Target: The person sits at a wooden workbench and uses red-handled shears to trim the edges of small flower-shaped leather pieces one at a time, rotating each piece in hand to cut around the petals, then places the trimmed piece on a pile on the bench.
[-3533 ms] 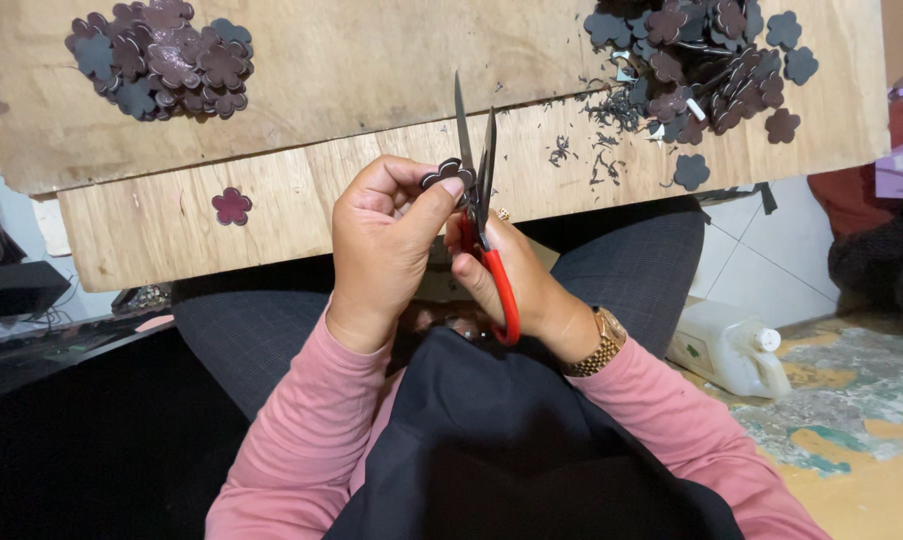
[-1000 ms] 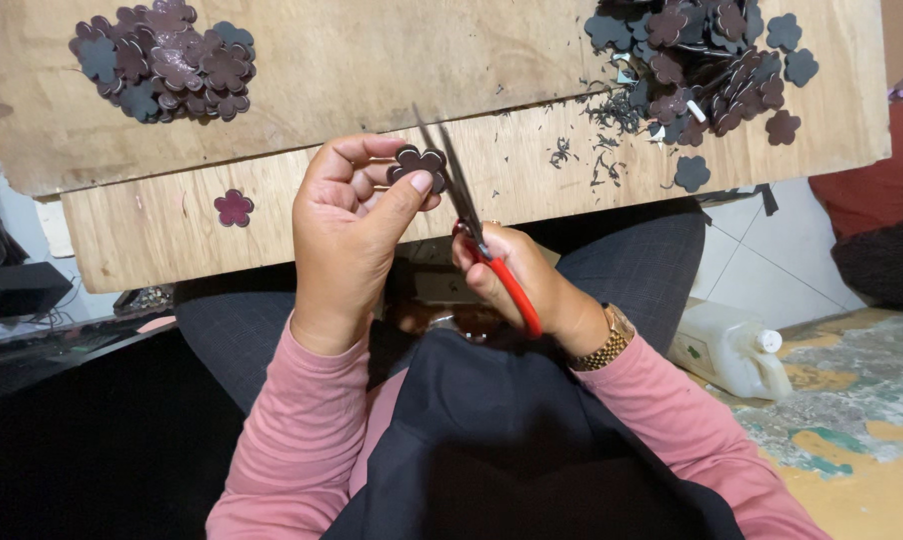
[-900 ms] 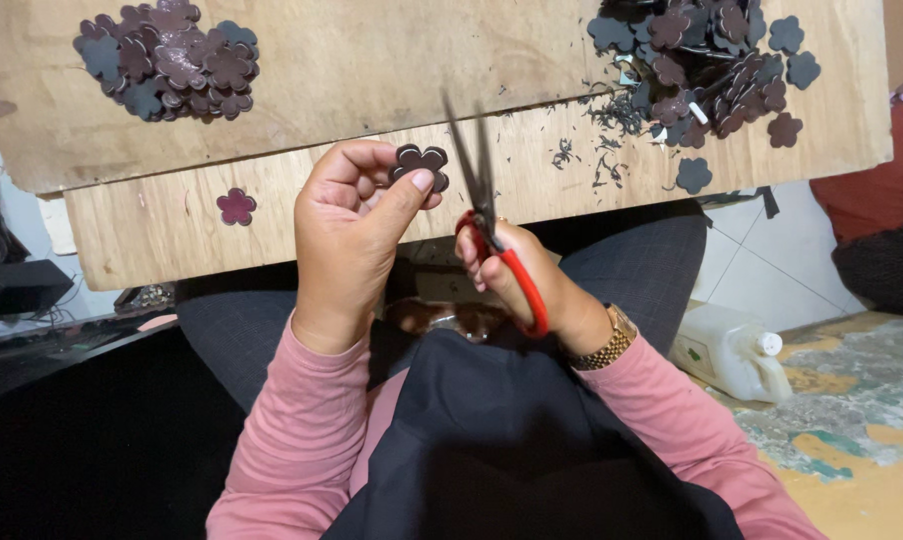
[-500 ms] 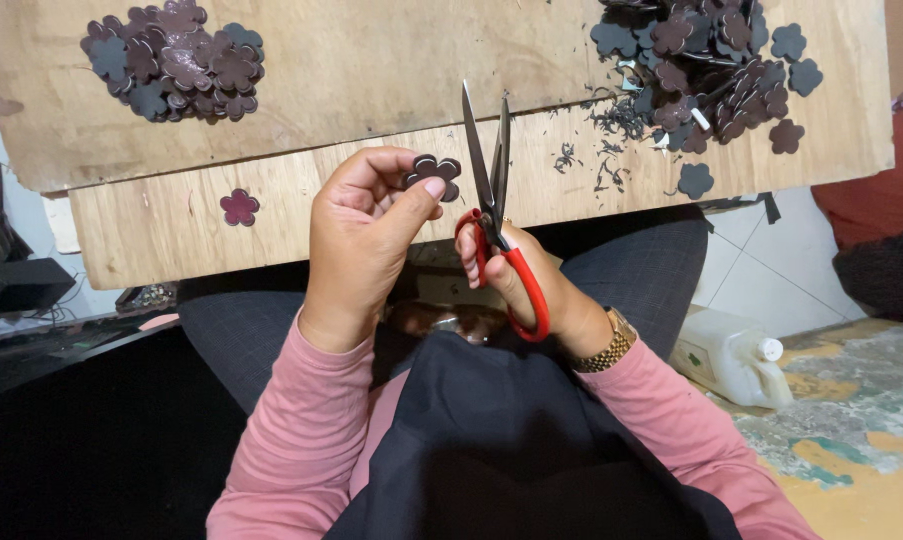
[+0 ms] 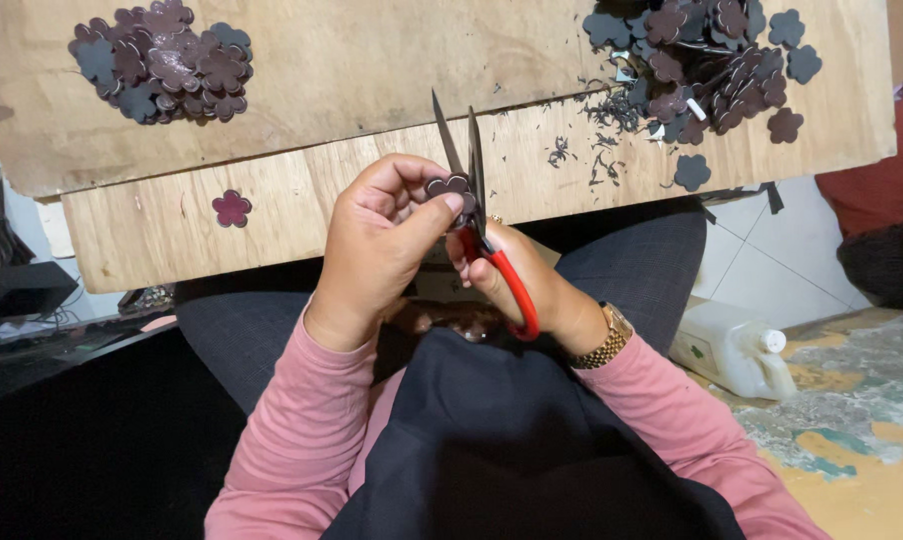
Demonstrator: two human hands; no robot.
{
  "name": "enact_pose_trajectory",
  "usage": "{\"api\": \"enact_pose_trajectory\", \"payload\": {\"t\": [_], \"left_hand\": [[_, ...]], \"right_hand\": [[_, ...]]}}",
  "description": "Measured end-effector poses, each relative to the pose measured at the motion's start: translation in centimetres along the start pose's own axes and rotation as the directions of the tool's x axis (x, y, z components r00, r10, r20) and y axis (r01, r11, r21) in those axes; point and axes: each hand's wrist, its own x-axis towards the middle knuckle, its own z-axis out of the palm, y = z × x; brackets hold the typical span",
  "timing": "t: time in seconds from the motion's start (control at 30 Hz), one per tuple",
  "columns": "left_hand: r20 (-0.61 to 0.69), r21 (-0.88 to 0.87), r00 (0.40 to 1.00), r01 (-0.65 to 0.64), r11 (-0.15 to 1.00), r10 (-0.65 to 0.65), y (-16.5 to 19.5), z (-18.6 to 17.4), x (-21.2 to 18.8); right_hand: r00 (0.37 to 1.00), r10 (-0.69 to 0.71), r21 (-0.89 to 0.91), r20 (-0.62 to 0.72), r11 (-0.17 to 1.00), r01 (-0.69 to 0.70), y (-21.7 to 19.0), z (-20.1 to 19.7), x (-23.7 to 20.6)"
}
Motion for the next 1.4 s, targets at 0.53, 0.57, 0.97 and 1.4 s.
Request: {"api": "enact_pose_trajectory", "payload": {"t": [0.53,0.57,0.97,1.4], "left_hand": [[-0.04,0.046,0.999,-0.02,0.999,0.022,0.1,0.2,0.1],[-0.044,0.053,0.999,-0.02,0.998,0.022,0.1,0.2,0.1],[-0.025,0.037,0.999,-0.031,0.999,0.032,-0.2,-0.1,-0.1],[0.043,0.118,0.999,-0.019,0.993,0.014,0.3,0.1,-0.5]], "right_hand": [[1.0,-0.026,0.029,-0.005,0.999,0.026,-0.4,0.1,0.3],[1.0,-0.026,0.037,-0.006,0.999,0.026,-0.4,0.1,0.3],[0.999,-0.026,-0.073,-0.02,0.997,0.025,0.3,0.0,0.1],[0.93,0.115,0.404,-0.349,0.914,0.039,0.2,0.8,-0.8]]}}
